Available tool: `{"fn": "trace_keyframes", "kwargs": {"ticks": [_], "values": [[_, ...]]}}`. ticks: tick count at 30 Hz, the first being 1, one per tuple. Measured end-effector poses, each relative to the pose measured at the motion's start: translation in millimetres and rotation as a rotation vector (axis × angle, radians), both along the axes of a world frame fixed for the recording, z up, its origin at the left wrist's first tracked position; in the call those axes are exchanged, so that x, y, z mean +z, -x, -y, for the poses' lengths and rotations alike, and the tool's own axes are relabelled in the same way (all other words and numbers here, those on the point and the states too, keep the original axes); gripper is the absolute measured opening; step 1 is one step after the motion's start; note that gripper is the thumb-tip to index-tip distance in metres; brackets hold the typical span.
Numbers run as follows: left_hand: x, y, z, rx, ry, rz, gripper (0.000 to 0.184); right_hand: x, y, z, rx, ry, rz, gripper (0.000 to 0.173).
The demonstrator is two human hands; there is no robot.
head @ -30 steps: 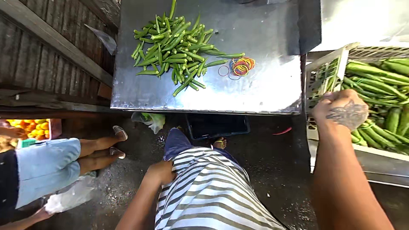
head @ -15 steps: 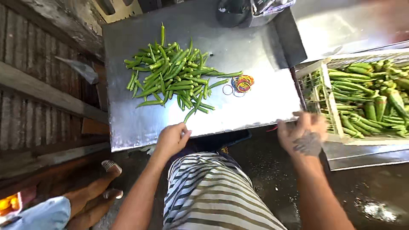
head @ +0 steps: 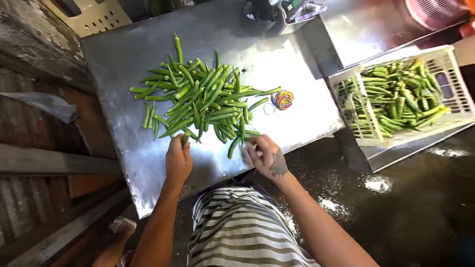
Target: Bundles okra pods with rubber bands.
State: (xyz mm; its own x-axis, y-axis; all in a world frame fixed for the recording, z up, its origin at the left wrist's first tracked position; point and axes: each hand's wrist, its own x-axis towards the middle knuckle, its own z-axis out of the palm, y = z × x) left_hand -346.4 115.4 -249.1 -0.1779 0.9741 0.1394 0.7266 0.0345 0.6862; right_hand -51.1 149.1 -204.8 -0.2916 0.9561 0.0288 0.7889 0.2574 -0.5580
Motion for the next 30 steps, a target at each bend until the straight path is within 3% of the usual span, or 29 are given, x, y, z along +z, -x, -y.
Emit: {"fn": "trace_keyframes", "kwargs": {"ticks": [2, 6, 10, 13, 15, 18, 20, 23, 26, 30], "values": [[7, -5, -1, 0.052, 0.073, 0.246, 0.041, 3, 20, -31, -0.088, -0.042, 0.043, 0.029], [7, -19, -4, 0.032, 0.166, 0.861, 0.028, 5, 58, -80, -0.237, 0.175, -0.007, 0.045], [23, -25, -7, -0.032, 0.254, 1.177, 0.030, -2, 68, -86, -0.446, 0.277, -0.232, 0.037], [28, -22, -13, -0.058, 0.257, 1.282, 0.036, 1, 60, -84, -0.565, 0.313, -0.483, 0.025], [27, -20, -19, -0.064, 0.214, 1.233, 0.035, 13, 54, -81, -0.598, 0.315, -0.721, 0.018], [23, -18, -24, -0.103, 0.159, 1.047, 0.035, 38, 46, -75, -0.376, 0.363, -0.947, 0.016], [28, -19, -26, -0.172, 0.186, 1.026, 0.037, 52, 56, -72, -0.151, 0.400, -0.863, 0.020], [43, -29, -29, -0.304, 0.393, 1.334, 0.038, 58, 82, -69, 0.056, 0.411, -0.602, 0.020], [42, -43, -27, -0.349, 0.531, 1.636, 0.033, 50, 87, -74, 0.006, 0.350, -0.453, 0.015], [33, -40, -27, -0.369, 0.508, 1.845, 0.028, 48, 55, -91, -0.217, 0.282, -0.436, 0.013]]}}
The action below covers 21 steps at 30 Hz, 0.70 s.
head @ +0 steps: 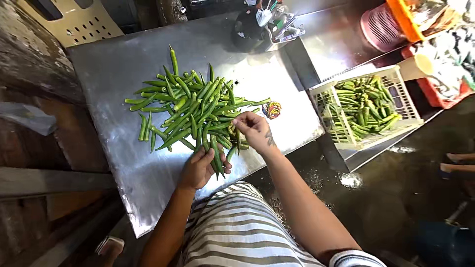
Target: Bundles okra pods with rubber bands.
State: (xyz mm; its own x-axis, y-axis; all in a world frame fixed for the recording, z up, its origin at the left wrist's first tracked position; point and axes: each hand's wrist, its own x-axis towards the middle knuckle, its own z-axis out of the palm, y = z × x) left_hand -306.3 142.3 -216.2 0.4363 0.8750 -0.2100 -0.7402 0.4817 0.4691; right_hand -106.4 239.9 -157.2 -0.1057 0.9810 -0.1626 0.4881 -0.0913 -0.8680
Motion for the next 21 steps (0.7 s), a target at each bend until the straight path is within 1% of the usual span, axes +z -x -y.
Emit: {"fn": "trace_keyframes", "kwargs": {"ticks": [2, 4, 7, 9, 10, 11, 12, 14, 16, 19, 21], "values": [[-3, 6, -5, -0.003, -0.003, 0.023, 0.027, -2, -16, -10, -0.108, -0.022, 0.078, 0.014], [-4, 11, -15, -0.019, -0.016, 0.022, 0.028, -5, -24, -19, -0.143, -0.056, 0.175, 0.013], [-4, 17, -28, 0.001, -0.051, -0.043, 0.027, -7, -15, -27, -0.063, -0.114, 0.273, 0.011], [-8, 20, -33, 0.036, -0.067, -0.052, 0.030, -11, -5, -30, 0.050, -0.159, 0.329, 0.018], [-10, 20, -34, 0.052, -0.065, -0.046, 0.034, -13, 0, -31, 0.098, -0.176, 0.380, 0.022], [-12, 21, -34, 0.064, -0.050, -0.017, 0.041, -16, 4, -32, 0.131, -0.197, 0.434, 0.021], [-13, 21, -34, 0.070, -0.026, 0.019, 0.051, -19, 6, -31, 0.145, -0.236, 0.466, 0.016], [-14, 20, -33, 0.075, 0.001, 0.062, 0.065, -17, 5, -28, 0.128, -0.294, 0.463, 0.013], [-14, 21, -31, 0.075, 0.001, 0.067, 0.073, -2, 2, -27, 0.092, -0.296, 0.429, 0.017], [-15, 26, -27, 0.075, 0.002, 0.045, 0.078, 25, -8, -24, 0.041, -0.304, 0.326, 0.019], [-18, 29, -26, 0.081, 0.001, 0.026, 0.075, 38, -13, -22, 0.028, -0.278, 0.255, 0.015]]}}
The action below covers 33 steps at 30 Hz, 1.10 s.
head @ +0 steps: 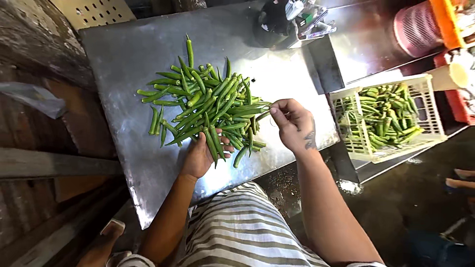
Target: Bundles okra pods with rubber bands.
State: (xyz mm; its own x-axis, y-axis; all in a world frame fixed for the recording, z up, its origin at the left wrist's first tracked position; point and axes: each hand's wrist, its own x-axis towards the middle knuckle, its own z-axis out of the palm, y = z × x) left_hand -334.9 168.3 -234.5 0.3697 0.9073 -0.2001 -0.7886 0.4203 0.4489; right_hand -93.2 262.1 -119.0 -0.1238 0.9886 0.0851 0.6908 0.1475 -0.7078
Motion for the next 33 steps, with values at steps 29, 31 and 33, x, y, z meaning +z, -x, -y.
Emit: {"fn": "trace_keyframes", "kwargs": {"ticks": [29, 31, 33], "values": [[-1, 5, 8, 0.112, -0.070, -0.751, 0.035, -80, 40, 36, 0.171, 0.057, 0.676, 0.017], [-2, 10, 13, 0.121, -0.057, -0.750, 0.036, -78, 35, 41, 0.145, 0.075, 0.662, 0.020], [-6, 14, 16, 0.126, -0.068, -0.715, 0.030, -76, 32, 47, 0.106, 0.045, 0.638, 0.026]]}}
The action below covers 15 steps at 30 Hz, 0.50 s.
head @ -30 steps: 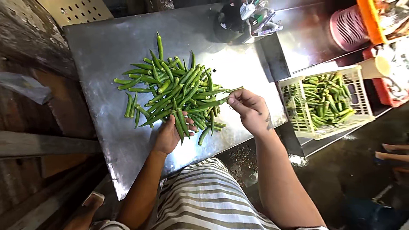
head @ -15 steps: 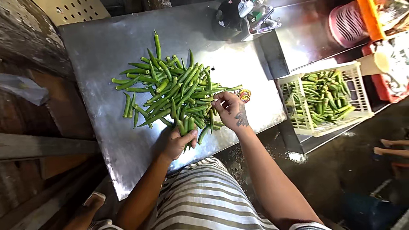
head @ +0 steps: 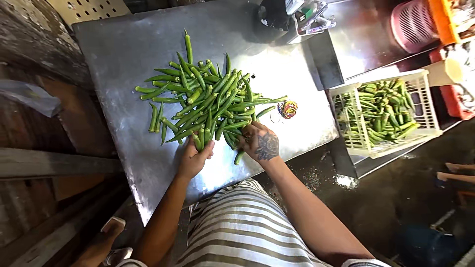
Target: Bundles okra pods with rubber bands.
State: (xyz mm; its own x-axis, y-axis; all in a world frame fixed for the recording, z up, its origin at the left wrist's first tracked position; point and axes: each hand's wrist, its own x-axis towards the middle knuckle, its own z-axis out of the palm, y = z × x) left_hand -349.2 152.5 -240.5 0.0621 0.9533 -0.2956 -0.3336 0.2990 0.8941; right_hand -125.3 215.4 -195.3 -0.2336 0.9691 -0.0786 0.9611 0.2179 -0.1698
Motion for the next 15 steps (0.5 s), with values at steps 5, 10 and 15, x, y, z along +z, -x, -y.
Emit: {"fn": "trace_keyframes", "kwargs": {"ticks": [5, 10, 15], "values": [[-7, 5, 3, 0.060, 0.003, 0.078, 0.051, -2, 22, 12, 0.139, -0.211, -0.110, 0.021], [0, 9, -2, 0.039, 0.052, 0.033, 0.045, -29, 45, 3, 0.371, -0.250, -0.003, 0.019], [7, 13, -1, 0.038, 0.084, 0.033, 0.031, -32, 53, -7, 0.387, -0.345, 0.013, 0.018]]}}
